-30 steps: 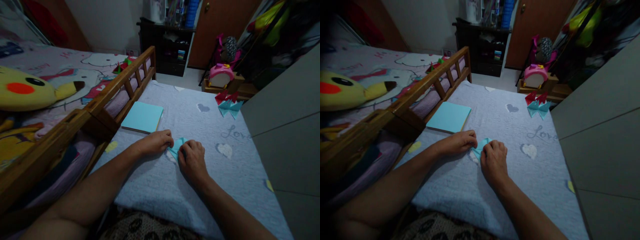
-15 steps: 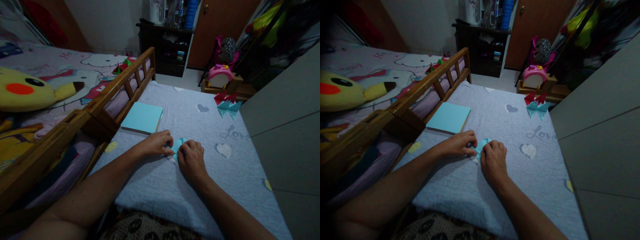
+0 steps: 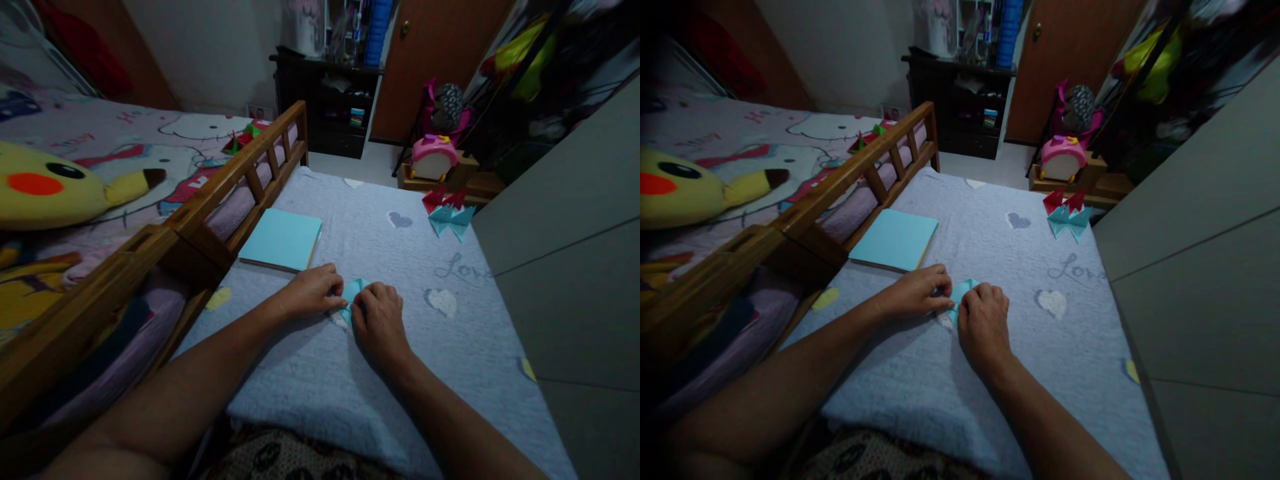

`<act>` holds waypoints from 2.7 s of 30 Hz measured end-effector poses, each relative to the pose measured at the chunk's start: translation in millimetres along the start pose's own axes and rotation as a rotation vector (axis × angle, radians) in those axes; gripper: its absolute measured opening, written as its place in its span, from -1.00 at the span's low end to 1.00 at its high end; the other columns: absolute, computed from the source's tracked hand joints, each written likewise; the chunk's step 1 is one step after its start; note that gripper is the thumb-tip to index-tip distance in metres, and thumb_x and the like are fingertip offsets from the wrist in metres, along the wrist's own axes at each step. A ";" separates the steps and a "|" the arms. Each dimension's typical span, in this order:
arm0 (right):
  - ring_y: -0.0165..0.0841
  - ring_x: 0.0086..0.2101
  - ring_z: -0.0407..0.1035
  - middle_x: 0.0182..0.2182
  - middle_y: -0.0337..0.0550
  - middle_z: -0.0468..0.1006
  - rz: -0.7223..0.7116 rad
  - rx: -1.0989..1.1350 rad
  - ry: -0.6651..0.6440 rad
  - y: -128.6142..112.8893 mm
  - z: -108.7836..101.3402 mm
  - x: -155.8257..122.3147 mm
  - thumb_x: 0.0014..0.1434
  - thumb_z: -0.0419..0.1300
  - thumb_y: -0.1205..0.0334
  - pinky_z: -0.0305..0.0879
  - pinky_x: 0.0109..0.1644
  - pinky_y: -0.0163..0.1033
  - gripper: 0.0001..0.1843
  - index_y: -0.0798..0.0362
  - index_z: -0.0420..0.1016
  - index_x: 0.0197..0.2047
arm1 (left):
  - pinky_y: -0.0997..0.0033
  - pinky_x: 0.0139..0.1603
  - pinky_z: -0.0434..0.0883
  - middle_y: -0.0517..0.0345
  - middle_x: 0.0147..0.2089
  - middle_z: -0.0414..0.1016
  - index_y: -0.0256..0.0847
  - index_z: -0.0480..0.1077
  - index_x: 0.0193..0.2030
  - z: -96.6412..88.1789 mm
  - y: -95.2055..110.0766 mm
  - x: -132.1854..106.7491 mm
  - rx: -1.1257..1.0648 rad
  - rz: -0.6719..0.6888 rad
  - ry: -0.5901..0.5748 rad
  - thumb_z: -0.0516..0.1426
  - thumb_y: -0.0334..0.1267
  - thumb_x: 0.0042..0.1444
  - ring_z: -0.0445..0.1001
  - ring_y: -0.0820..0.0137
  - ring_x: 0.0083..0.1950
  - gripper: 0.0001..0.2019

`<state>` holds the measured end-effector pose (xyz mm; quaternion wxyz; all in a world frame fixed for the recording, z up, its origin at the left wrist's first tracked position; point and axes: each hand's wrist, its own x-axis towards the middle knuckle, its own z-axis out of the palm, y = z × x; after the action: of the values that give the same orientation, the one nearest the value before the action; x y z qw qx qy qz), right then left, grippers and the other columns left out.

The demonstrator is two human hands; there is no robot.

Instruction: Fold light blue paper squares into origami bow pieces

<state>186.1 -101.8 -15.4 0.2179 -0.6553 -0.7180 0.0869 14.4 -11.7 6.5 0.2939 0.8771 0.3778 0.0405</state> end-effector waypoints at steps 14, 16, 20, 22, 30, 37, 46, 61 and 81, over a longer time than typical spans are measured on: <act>-0.19 -0.17 0.23 -0.25 -0.08 0.45 -0.002 -0.004 -0.009 0.7 0.2 0.5 0.24 0.17 0.35 0.11 -0.06 -0.09 -0.90 0.05 0.49 -0.31 | 0.38 -0.07 0.31 0.14 -0.17 0.37 -0.18 0.42 -0.27 -2.6 3.7 -1.6 0.003 -0.018 -0.029 0.18 -0.31 0.13 0.39 0.33 -0.11 -0.96; -0.19 -0.17 0.23 -0.25 -0.08 0.46 -0.001 -0.004 -0.007 0.6 0.2 0.6 0.24 0.17 0.35 0.10 -0.06 -0.10 -0.90 0.05 0.48 -0.31 | 0.38 -0.06 0.31 0.14 -0.17 0.37 -0.18 0.42 -0.26 -2.6 2.7 -1.4 0.003 -0.015 -0.038 0.17 -0.32 0.13 0.39 0.33 -0.11 -0.96; -0.19 -0.17 0.23 -0.26 -0.09 0.45 0.000 -0.010 -0.011 0.0 0.6 1.1 0.24 0.18 0.36 0.10 -0.06 -0.10 -0.91 0.05 0.48 -0.31 | 0.40 -0.04 0.31 0.12 -0.16 0.36 -0.20 0.43 -0.24 -2.2 -0.3 -1.0 -0.006 0.007 -0.048 0.15 -0.35 0.13 0.39 0.34 -0.10 -0.94; -0.19 -0.17 0.23 -0.26 -0.09 0.45 0.001 -0.014 -0.013 -0.2 0.8 1.4 0.25 0.19 0.35 0.10 -0.05 -0.10 -0.91 0.06 0.49 -0.31 | 0.40 -0.04 0.31 0.12 -0.16 0.36 -0.20 0.43 -0.24 -2.1 -1.6 -1.0 -0.007 0.024 -0.051 0.13 -0.36 0.14 0.39 0.35 -0.11 -0.93; -0.19 -0.15 0.24 -0.25 -0.09 0.46 0.006 -0.012 -0.011 0.4 2.2 1.4 0.24 0.18 0.36 0.09 -0.06 -0.10 -0.92 0.05 0.49 -0.30 | 0.41 -0.05 0.30 0.14 -0.19 0.34 -0.19 0.40 -0.26 -3.4 -1.1 -1.9 -0.011 0.042 -0.051 0.11 -0.39 0.15 0.38 0.36 -0.12 -0.93; -0.19 -0.17 0.24 -0.25 -0.09 0.46 0.002 -0.022 -0.005 0.5 2.5 2.4 0.24 0.18 0.36 0.09 -0.07 -0.10 -0.91 0.05 0.48 -0.31 | 0.43 -0.03 0.29 0.14 -0.14 0.33 -0.17 0.39 -0.19 -5.7 -7.5 -3.1 -0.024 0.081 -0.101 0.14 -0.35 0.11 0.36 0.35 -0.07 -0.88; -0.19 -0.16 0.23 -0.24 -0.08 0.46 0.009 -0.030 -0.015 0.0 2.5 2.9 0.22 0.19 0.36 0.08 -0.06 -0.10 -0.93 0.05 0.49 -0.30 | 0.44 -0.04 0.28 0.16 -0.11 0.32 -0.17 0.37 -0.15 -10.7 -4.2 -4.0 -0.020 0.053 -0.131 0.20 -0.31 0.07 0.34 0.36 -0.07 -0.81; -0.19 -0.17 0.24 -0.26 -0.08 0.47 0.004 -0.040 -0.013 -1.3 2.6 2.8 0.23 0.18 0.36 0.09 -0.07 -0.10 -0.92 0.05 0.47 -0.31 | 0.42 -0.03 0.29 0.15 -0.11 0.35 -0.15 0.39 -0.17 -3.7 -12.1 -3.4 -0.060 0.059 -0.093 0.18 -0.33 0.10 0.36 0.35 -0.07 -0.85; -0.18 -0.15 0.24 -0.24 -0.08 0.46 0.019 -0.039 -0.037 -2.3 1.8 3.0 0.24 0.19 0.34 0.08 -0.06 -0.10 -0.92 0.06 0.47 -0.31 | 0.41 -0.13 0.28 0.17 -0.21 0.35 -0.20 0.42 -0.26 1.6 -3.4 -1.3 -0.020 0.007 -0.008 0.20 -0.25 0.16 0.38 0.36 -0.15 -0.92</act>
<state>183.2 -98.9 -15.4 0.1910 -0.6645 -0.7172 0.0873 11.8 -11.4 3.5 0.3039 0.8756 0.3732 0.0418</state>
